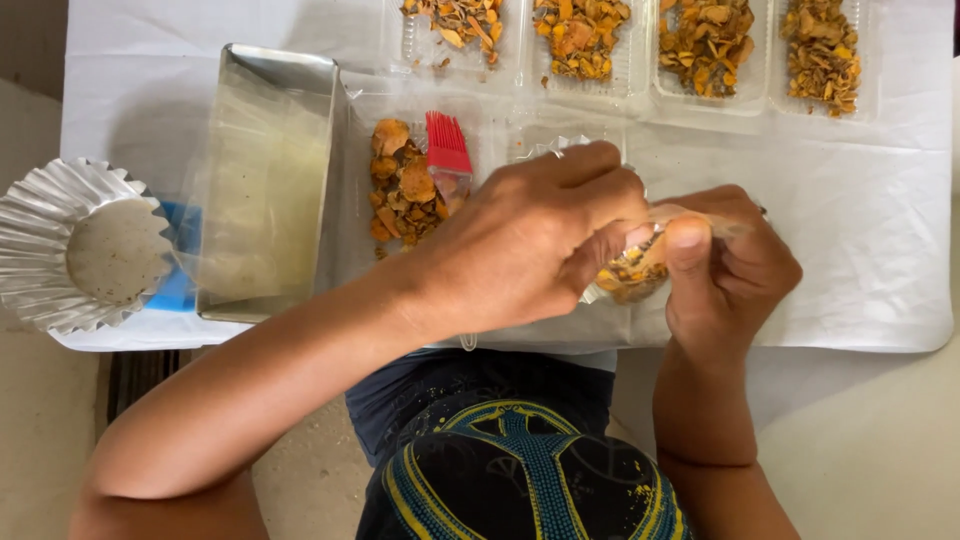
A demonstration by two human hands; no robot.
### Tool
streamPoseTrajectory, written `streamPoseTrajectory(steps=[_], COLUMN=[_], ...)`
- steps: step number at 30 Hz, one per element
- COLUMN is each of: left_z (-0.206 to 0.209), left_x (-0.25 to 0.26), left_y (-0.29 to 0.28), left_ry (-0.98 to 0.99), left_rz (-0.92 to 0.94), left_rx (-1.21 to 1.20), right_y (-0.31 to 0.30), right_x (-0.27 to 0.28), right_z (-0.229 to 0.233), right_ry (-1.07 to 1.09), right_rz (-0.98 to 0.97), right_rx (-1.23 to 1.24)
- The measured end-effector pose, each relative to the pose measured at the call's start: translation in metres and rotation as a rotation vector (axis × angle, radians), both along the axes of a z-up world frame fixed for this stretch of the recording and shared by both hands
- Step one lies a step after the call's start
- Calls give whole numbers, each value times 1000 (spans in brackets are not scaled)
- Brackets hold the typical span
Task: Sorting and packaging dried turmeric slices into foil cups and plastic bags using hands and a brush.
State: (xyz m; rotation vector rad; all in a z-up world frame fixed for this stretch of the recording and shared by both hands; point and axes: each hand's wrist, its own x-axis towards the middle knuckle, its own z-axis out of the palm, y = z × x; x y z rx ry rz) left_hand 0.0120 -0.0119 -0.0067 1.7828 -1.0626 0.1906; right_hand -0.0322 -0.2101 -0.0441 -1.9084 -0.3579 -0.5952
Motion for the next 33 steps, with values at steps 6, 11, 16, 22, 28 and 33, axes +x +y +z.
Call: streamPoseTrajectory(steps=[6, 11, 16, 22, 28, 33], left_z=[-4, 5, 12, 15, 23, 71], left_x=[-1, -1, -7, -8, -7, -3], left_y=[-2, 4, 12, 27, 40, 64], left_ry=[-132, -259, -196, -211, 39, 343], left_rz=[95, 88, -19, -11, -131, -95], left_rx=[120, 239, 311, 349, 377, 561], right_y=[3, 1, -12, -22, -24, -28], right_x=[-2, -5, -7, -4, 5, 12], right_z=[15, 26, 8, 1, -16, -14], right_ry=[61, 33, -21, 167, -202, -65], right_rz=[56, 107, 150, 270, 168, 281], right_rx=[-19, -96, -34, 68, -120, -133])
